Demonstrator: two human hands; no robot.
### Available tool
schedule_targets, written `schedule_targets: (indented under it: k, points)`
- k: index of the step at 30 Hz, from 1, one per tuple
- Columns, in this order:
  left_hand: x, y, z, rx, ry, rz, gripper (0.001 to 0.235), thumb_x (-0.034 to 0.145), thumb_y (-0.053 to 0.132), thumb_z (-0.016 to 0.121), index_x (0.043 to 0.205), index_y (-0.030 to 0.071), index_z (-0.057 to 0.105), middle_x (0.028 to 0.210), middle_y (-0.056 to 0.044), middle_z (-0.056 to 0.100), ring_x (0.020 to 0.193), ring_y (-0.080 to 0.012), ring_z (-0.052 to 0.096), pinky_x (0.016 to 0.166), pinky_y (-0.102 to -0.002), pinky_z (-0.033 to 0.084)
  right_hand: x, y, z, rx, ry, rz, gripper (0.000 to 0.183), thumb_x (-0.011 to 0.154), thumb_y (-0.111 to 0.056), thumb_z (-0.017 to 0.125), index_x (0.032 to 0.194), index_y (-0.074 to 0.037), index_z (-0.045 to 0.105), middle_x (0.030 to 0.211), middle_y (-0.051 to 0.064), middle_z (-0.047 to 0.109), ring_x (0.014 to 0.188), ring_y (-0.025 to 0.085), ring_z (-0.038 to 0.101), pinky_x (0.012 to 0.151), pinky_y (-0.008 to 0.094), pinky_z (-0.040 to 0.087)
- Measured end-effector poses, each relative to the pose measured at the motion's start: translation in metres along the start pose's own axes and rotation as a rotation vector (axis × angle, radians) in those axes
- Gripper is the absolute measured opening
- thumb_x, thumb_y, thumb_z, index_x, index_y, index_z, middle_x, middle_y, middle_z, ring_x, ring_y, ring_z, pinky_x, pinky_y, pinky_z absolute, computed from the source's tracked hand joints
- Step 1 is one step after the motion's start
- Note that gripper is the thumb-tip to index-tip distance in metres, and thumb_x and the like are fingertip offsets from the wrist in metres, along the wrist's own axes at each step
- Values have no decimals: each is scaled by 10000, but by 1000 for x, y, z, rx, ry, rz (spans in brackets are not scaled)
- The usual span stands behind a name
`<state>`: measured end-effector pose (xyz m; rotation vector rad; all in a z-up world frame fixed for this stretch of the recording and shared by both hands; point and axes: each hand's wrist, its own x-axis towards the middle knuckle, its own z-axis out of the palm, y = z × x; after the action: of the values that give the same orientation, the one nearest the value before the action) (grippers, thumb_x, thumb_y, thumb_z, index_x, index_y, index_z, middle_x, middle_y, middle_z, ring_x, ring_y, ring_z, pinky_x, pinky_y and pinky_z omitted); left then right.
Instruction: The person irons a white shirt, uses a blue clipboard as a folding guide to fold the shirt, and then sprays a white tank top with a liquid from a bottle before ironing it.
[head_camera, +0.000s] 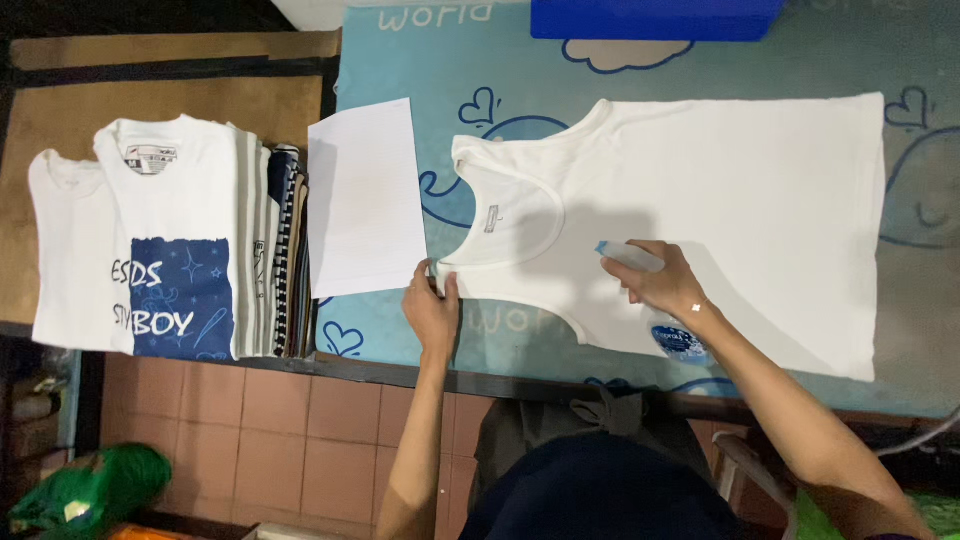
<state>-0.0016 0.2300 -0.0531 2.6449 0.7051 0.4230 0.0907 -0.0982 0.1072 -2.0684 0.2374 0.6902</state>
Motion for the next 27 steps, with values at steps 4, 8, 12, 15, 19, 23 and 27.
schedule_targets:
  k: [4, 8, 12, 15, 19, 23, 27]
  points:
    - [16, -13, 9, -307, -267, -325, 245, 887, 301, 784, 1085, 191, 690, 677, 27, 661, 688, -207, 682, 641, -356, 497, -10, -11, 4, -33, 40, -71, 428, 869, -374, 818, 1002, 21, 723, 520, 128, 659, 480, 187, 645, 599, 309, 548]
    - [21, 10, -14, -111, -220, -274, 260, 881, 305, 783, 1038, 180, 618, 685, -29, 691, 730, -287, 713, 666, -412, 506, 4, 3, 11, -37, 64, -169, 403, 950, -340, 730, 680, -48, 668, 468, 93, 622, 444, 175, 618, 541, 282, 524]
    - [5, 26, 2, 233, 23, 17, 499, 855, 269, 763, 1303, 158, 572, 1036, -65, 601, 992, -252, 572, 873, -422, 428, -19, -16, -5, -72, 120, -162, 381, 934, -362, 761, 718, -57, 682, 490, 88, 646, 477, 184, 644, 581, 293, 534]
    - [-8, 59, 3, 98, -3, 194, 439, 874, 213, 727, 1297, 150, 626, 1258, -143, 581, 1217, -327, 528, 1045, -486, 346, -33, -7, -21, -86, 141, -125, 346, 932, -325, 770, 892, 14, 717, 700, 153, 751, 507, 189, 673, 612, 327, 570]
    - [-37, 113, 23, -67, -75, 481, 389, 923, 180, 652, 1298, 79, 633, 1379, -248, 534, 1343, -433, 468, 1092, -585, 322, -55, 31, -53, -62, 163, 48, 323, 904, -314, 744, 929, 8, 726, 579, 164, 698, 488, 231, 667, 598, 335, 524]
    - [-81, 165, 61, -283, -97, 736, 463, 968, 138, 640, 1391, -35, 563, 1481, -364, 462, 1428, -538, 385, 1128, -635, 322, -73, 77, -85, -14, 237, 168, 602, 829, -363, 798, 1265, 42, 705, 760, 224, 764, 548, 267, 709, 666, 353, 536]
    - [-106, 222, 69, -227, -146, 836, 673, 927, 231, 727, 1502, -10, 471, 1593, -332, 348, 1496, -498, 295, 1193, -611, 261, -60, 149, -124, 112, 341, 156, 357, 935, -301, 733, 802, 31, 739, 493, 169, 651, 450, 249, 649, 533, 324, 492]
